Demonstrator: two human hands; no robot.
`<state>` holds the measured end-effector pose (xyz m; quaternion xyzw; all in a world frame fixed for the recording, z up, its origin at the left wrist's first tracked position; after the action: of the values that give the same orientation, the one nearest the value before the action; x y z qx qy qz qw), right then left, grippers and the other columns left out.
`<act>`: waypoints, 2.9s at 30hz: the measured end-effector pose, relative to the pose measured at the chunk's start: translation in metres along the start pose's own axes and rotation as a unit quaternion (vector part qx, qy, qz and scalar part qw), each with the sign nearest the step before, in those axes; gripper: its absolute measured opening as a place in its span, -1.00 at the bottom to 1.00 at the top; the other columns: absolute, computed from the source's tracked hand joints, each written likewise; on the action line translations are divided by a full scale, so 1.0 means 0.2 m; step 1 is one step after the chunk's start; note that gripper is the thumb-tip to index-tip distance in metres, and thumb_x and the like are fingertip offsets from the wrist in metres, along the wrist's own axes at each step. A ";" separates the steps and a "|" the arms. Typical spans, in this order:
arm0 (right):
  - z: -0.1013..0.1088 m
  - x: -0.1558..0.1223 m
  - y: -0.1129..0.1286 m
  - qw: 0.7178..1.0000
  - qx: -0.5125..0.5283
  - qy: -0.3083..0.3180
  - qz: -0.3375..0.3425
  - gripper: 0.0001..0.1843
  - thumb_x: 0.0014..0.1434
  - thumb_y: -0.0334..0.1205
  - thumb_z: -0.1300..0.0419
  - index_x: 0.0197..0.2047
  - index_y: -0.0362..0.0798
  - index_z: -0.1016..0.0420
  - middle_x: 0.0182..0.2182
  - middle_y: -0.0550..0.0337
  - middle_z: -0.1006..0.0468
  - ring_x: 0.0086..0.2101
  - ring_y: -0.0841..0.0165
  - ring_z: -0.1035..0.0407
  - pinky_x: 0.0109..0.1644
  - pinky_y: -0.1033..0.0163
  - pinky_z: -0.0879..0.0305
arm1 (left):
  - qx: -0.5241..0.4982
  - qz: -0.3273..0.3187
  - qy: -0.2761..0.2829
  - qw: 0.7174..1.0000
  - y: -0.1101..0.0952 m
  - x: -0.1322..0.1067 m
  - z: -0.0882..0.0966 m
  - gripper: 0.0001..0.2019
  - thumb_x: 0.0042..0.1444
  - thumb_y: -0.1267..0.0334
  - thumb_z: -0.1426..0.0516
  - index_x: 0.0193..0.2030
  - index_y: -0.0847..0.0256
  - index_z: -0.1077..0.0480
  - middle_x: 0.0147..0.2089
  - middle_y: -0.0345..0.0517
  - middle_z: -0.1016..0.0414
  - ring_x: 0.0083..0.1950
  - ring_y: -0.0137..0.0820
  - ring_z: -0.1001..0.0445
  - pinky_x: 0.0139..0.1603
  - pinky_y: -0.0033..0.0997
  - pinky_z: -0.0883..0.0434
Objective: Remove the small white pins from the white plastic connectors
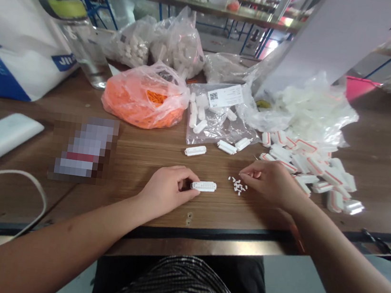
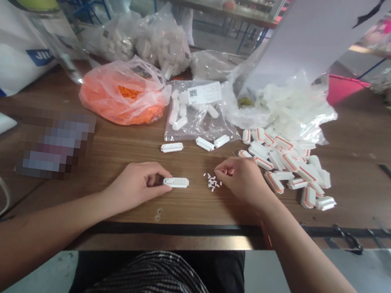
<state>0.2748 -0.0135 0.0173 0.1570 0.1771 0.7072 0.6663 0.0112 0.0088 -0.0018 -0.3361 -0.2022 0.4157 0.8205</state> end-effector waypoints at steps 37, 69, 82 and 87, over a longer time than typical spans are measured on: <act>0.01 0.07 -0.19 0.991 -0.099 -0.080 -0.036 -0.76 0.10 -0.15 -0.16 -0.37 -0.02 -0.65 -0.35 0.14 -0.65 -0.38 0.26 -0.48 -0.37 0.26 -0.22 | 0.002 -0.001 0.002 1.000 0.01 0.00 0.00 -0.88 0.04 0.25 -0.26 -0.26 0.15 -0.53 -0.53 -0.31 -0.31 -0.52 -0.50 -0.25 -0.42 -0.46 -0.20; -0.08 0.01 0.13 0.975 0.224 -0.005 0.011 -0.80 0.08 -0.14 -0.23 -0.44 -0.09 -0.56 -0.52 0.20 -0.54 -0.53 0.45 -0.31 -0.47 0.33 -0.21 | -0.007 0.000 -0.006 1.000 0.01 0.00 -0.01 -0.88 0.02 0.28 -0.27 -0.25 0.13 -0.54 -0.51 -0.32 -0.34 -0.52 -0.52 -0.25 -0.42 -0.46 -0.20; -0.20 0.00 0.30 0.976 0.180 0.040 0.111 -0.89 0.13 -0.27 -0.22 -0.39 -0.06 -0.56 -0.49 0.25 -0.47 -0.49 0.48 -0.27 -0.41 0.33 -0.18 | -0.018 0.007 -0.002 1.000 -0.01 -0.01 -0.01 -0.88 0.03 0.29 -0.26 -0.25 0.14 -0.54 -0.48 -0.29 -0.37 -0.49 -0.49 -0.27 -0.40 -0.46 -0.21; -0.17 -0.02 0.32 0.977 0.065 -0.003 0.202 -0.80 0.20 -0.25 -0.15 -0.36 -0.08 -0.58 -0.50 0.20 -0.48 -0.47 0.44 -0.32 -0.38 0.30 -0.18 | -0.020 0.004 -0.005 1.000 -0.01 -0.01 -0.01 -0.90 0.05 0.27 -0.25 -0.26 0.15 -0.53 -0.47 -0.28 -0.37 -0.48 -0.48 -0.28 -0.41 -0.46 -0.21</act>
<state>0.2020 -0.0231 0.0169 0.2346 0.1852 0.8137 0.4986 0.0124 0.0061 -0.0020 -0.3508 -0.2135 0.4165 0.8111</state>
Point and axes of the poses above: each hand's wrist, its own x-axis towards the middle knuckle, its own z-axis out of the back of the hand, y = z × x, the point moved 1 cm from there along x, towards the middle knuckle
